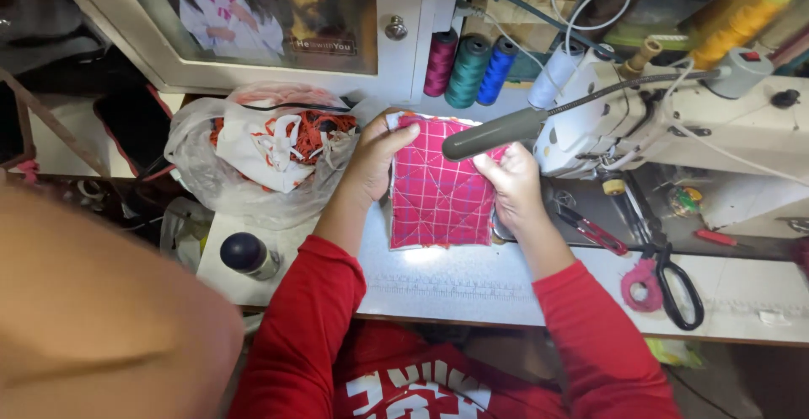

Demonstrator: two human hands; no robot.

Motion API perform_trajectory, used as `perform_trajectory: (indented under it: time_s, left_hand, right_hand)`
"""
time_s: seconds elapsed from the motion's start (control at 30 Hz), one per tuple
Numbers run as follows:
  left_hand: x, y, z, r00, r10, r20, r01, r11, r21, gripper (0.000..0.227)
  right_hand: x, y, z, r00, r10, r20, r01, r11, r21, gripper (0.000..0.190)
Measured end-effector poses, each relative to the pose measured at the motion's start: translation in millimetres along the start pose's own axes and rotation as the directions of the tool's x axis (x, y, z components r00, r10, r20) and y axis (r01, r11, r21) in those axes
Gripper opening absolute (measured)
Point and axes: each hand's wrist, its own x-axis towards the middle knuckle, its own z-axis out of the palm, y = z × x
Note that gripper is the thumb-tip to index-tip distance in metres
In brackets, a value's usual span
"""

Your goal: The person uses scissors to trim the edges of a white quilted fabric piece and then a red patterned fabric piece. They then handle a pile of red and blue fabric scraps, cutting some pieces and arranging them on the table.

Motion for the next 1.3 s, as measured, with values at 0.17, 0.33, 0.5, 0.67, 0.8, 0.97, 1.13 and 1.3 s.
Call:
perform_trajectory:
  time_s: [0.17, 0.33, 0.5, 0.67, 0.8, 0.97, 1.13, 1.3]
  left_hand:
    - [-3.5, -21.6, 2.2, 0.997, -0.066, 0.047, 0.063, 0.996, 0.07, 0.04]
    - [-7.4, -2.1, 12.6, 0.989, -0.088, 0.116, 0.066, 0.981, 0.18, 0.04]
    - [-10.4, 3.4, 13.7, 0.987, -0.106, 0.117, 0.09, 0.987, 0.136, 0.039]
    - [0.0, -7.9, 12.8, 0.996, -0.027, 0.081, 0.016, 0.991, 0.136, 0.039]
    - [1.7, -16.4, 10.7, 0.999, 0.019, 0.042, -0.026, 0.982, 0.189, 0.032]
    - [5.0, -23.6, 3.8, 0.998, -0.002, 0.063, -0.016, 0.961, 0.275, 0.032]
    - [-6.1, -8.4, 17.5, 0.994, -0.074, 0.086, 0.05, 0.966, 0.253, 0.028]
    - [4.7, -27.4, -0.3, 0.996, 0.066, 0.066, -0.085, 0.935, 0.346, 0.018]
  right_hand:
    - [-5.7, 7.7, -11.0, 0.996, -0.037, -0.08, 0.032, 0.997, -0.063, 0.021]
    - [-7.4, -10.0, 18.5, 0.995, 0.015, -0.099, -0.004, 0.994, 0.107, 0.016]
    - [-0.4, 3.9, 1.9, 0.998, 0.029, -0.064, -0.021, 0.992, 0.122, 0.016]
    - [0.8, 1.7, -15.3, 1.0, -0.019, -0.005, 0.02, 0.994, 0.103, 0.023]
    - [-6.6, -9.8, 0.1, 0.998, 0.025, 0.054, -0.036, 0.976, 0.214, 0.03]
    - [-11.0, -7.3, -0.5, 0.996, 0.085, 0.009, -0.085, 0.987, 0.139, 0.026]
    - [-15.8, -10.5, 3.9, 0.991, 0.09, -0.094, -0.088, 0.996, 0.03, 0.02]
    - [-16.5, -17.5, 12.4, 0.988, 0.088, -0.126, -0.086, 0.996, 0.022, 0.013]
